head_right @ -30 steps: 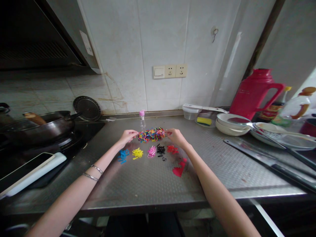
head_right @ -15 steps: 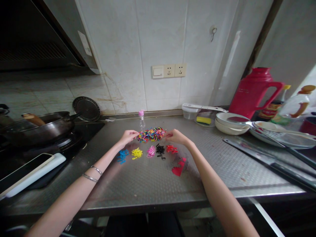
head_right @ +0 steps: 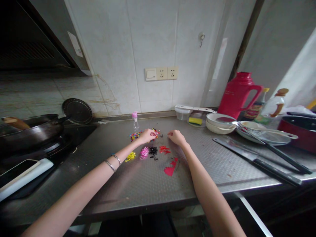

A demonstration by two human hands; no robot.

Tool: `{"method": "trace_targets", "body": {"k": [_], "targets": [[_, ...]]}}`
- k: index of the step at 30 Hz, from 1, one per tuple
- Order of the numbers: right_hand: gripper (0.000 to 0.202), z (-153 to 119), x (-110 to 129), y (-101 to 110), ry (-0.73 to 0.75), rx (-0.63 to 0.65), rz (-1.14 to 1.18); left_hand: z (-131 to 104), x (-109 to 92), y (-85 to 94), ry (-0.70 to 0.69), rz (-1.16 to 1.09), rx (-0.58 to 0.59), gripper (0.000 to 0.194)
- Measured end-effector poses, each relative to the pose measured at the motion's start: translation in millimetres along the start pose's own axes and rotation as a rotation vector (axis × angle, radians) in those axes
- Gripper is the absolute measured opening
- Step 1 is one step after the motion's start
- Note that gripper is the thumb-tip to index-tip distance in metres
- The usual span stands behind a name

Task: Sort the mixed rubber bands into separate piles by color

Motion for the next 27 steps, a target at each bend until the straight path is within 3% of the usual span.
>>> {"method": "trace_targets", "body": {"k": [4,9,16,22,27], "targets": [[0.027,-0.1,0.5,-0.6,-0.019,0.019,-0.009,21.5,-12.5,-13.5,0.062,0.18,0.049,0.025],[0.027,-0.4,-0.1,-0.7,-0.032,0.015,-0.021,32.4,-22.6,-22.9,0.104,0.296,0.129,0.024],[0.026,-1.0,-0.1,-0.7,-0.034,0.019,-0.029,36.3,-27.5,-24.7,0.113,0.292,0.081,0.023],[0.026,-1.8,0.7,-0.1,-0.035,0.022,-0.035,24.5,-24.8,-10.2,0.014,0.158,0.042,0.022],[0.026,-2.2,2.1,-0.5,-0.053,0.057,-0.028,-3.5,-21.4,6.3,-0.162,-0.022,0.13,0.02]]}}
Point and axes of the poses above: each hand's wrist, its own z-axis towards the middle knuckle, its own y-axis out of the back of the hand, x = y × z, the point moved 4 cm from there along z, towards the middle knuckle, and after that the axes turned 11 degrees about x, right-handed, at the moved point
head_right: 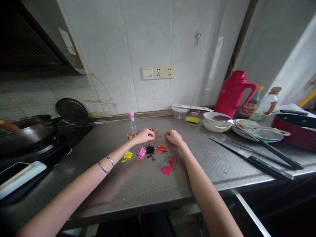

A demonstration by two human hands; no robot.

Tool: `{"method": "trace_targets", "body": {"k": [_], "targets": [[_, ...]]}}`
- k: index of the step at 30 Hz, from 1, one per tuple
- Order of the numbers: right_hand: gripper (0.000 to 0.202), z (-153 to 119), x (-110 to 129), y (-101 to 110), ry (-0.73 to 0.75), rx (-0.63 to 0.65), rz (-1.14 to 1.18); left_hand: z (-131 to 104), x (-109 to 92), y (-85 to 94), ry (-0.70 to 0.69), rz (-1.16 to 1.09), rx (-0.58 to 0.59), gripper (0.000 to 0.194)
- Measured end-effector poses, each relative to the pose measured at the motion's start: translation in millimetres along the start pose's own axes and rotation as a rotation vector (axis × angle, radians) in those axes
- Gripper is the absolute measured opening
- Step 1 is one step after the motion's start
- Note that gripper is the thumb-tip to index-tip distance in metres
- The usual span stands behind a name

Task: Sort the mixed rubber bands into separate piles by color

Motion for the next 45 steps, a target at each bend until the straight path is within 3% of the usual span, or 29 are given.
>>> {"method": "trace_targets", "body": {"k": [8,13,17,22,25,28,32,45], "targets": [[0.027,-4.8,6.6,1.6,0.029,0.005,-0.009,-43.6,-8.0,1.6,-0.028,-0.09,0.17,0.02],[0.027,-7.3,9.2,2.4,0.01,0.014,-0.018,-59.2,-2.7,10.0,0.02,-0.14,0.136,0.025],[0.026,-8.1,12.0,2.3,-0.002,-0.003,-0.049,-76.1,29.3,25.3,0.101,-0.255,0.082,0.026],[0.024,-10.3,27.7,0.3,0.074,-0.102,-0.102,-109.3,96.2,44.2,0.329,-0.41,-0.137,0.027],[0.023,-11.6,43.0,-7.5,0.145,-0.084,-0.098,-130.0,130.6,47.1,0.49,-0.506,-0.254,0.03],[0.025,-11.9,56.8,-17.5,0.205,-0.044,-0.107,-143.0,149.2,45.2,0.572,-0.62,-0.326,0.033],[0.029,-10.4,65.2,-25.0,0.214,-0.066,-0.135,-146.1,155.3,41.9,0.543,-0.713,-0.364,0.035],[0.028,-10.7,67.3,-21.9,0.143,-0.099,-0.147,-147.8,148.5,38.8,0.55,-0.575,-0.391,0.035]]}}
Point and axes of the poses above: each hand's wrist, its own z-axis towards the middle knuckle, its own y-axis out of the back of the hand, x = y × z, the point moved 4 cm from there along z, towards the middle knuckle, and after that the axes turned 11 degrees about x, right-handed, at the moved point
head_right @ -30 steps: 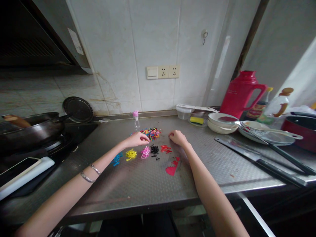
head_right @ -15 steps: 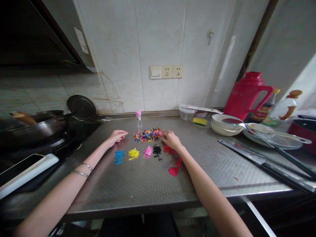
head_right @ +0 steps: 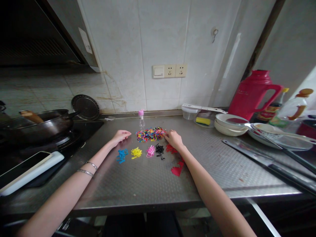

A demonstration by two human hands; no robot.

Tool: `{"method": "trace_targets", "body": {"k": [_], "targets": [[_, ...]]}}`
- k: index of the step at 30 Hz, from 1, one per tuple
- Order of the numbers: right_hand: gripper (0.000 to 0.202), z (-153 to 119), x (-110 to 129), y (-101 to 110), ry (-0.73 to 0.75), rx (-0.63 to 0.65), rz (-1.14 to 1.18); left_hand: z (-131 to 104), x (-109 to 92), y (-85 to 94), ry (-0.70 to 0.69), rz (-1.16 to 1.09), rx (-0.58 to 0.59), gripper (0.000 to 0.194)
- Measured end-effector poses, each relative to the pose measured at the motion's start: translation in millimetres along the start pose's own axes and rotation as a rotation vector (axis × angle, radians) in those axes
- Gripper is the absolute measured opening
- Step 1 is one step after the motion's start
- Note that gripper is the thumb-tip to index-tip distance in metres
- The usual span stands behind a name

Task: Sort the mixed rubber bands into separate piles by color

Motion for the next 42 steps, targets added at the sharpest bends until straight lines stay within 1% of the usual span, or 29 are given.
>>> {"method": "trace_targets", "body": {"k": [7,10,15,21,24,27,31,34,37,40,42], "targets": [[0.028,1.0,1.7,-0.8,-0.026,0.016,0.003,-0.2,0.3,-1.0,0.02,0.013,-0.036,0.032],[0.028,1.7,1.6,-0.8,-0.044,0.014,0.002,-0.1,0.7,-1.4,0.001,0.016,-0.03,0.031],[0.027,1.9,-1.3,1.1,-0.047,-0.005,0.015,0.9,3.3,-0.9,0.005,0.028,-0.032,0.029],[0.027,2.0,-7.8,9.3,-0.086,-0.059,0.079,-0.3,0.4,-0.4,-0.001,0.031,-0.051,0.026],[0.027,5.1,-2.7,16.9,-0.038,-0.081,0.149,-1.5,-0.4,-0.2,0.024,0.019,-0.062,0.025],[0.025,8.6,17.2,26.7,0.113,-0.078,0.225,-1.0,0.6,0.1,0.037,0.007,-0.058,0.025],[0.022,8.5,63.4,32.5,0.376,-0.011,0.287,0.0,1.8,0.7,0.034,0.008,-0.045,0.024],[0.017,4.3,100.1,24.5,0.553,0.08,0.3,0.1,2.1,1.0,0.026,0.007,-0.039,0.024],[0.015,-2.6,128.2,8.7,0.711,0.189,0.304,1.4,4.0,1.3,0.008,0.015,-0.032,0.024],[0.017,-8.5,141.9,-5.7,0.78,0.278,0.271,5.2,7.7,1.7,-0.023,0.025,-0.024,0.024],[0.02,-9.2,142.9,-8.9,0.777,0.29,0.267,8.5,9.8,1.7,-0.039,0.034,-0.02,0.023]]}}
Point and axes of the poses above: each hand's wrist, its own z-axis towards the middle knuckle, its own y-axis out of the back of the hand, x = y × z, the point moved 4 cm from there along z, towards the middle knuckle, and after that the axes turned 11 degrees about x, right-handed, at the moved point
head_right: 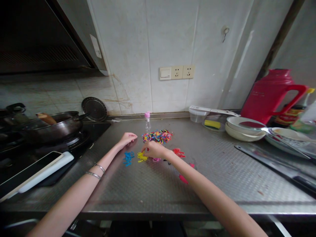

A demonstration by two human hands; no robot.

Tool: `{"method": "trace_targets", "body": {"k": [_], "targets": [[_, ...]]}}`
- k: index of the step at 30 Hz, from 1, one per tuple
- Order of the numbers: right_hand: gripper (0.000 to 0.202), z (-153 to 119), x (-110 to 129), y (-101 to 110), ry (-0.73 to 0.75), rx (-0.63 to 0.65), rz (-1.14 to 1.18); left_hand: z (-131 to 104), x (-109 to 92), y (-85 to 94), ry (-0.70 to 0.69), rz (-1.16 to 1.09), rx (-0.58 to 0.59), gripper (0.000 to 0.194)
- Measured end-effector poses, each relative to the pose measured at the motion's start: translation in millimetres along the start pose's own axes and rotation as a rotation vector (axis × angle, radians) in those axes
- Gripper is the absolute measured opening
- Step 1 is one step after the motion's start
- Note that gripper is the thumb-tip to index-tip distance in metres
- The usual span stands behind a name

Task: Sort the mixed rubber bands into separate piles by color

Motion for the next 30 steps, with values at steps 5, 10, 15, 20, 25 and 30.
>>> {"method": "trace_targets", "body": {"k": [5,10,15,20,25,30], "targets": [[0.02,-9.8,-17.9,21.1,-0.053,-0.133,0.072,7.2,-2.4,-4.8,-0.029,0.084,0.008,0.018],[0.021,-35.2,-60.6,47.9,-0.249,-0.292,0.145,8.5,-12.4,-13.1,-0.111,0.271,-0.03,0.027],[0.025,-64.1,-98.3,57.0,-0.41,-0.403,0.136,7.1,-22.0,-25.1,-0.162,0.404,-0.025,0.031],[0.028,-77.1,-115.4,55.8,-0.498,-0.45,0.126,6.8,-28.9,-31.9,-0.154,0.452,-0.008,0.031],[0.028,-79.5,-121.8,52.4,-0.525,-0.443,0.091,8.1,-30.1,-31.1,-0.119,0.436,-0.02,0.025],[0.028,-80.8,-128.1,49.2,-0.537,-0.445,0.079,7.8,-31.6,-31.4,-0.118,0.427,-0.026,0.024]]}}
Point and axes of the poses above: each hand's wrist, its own z-axis towards the middle knuckle, its own y-axis out of the back of the hand, x = y × z, the point moved 4 cm from there along z, towards the middle knuckle, and after that the axes turned 11 degrees about x, right-handed, at the moved point
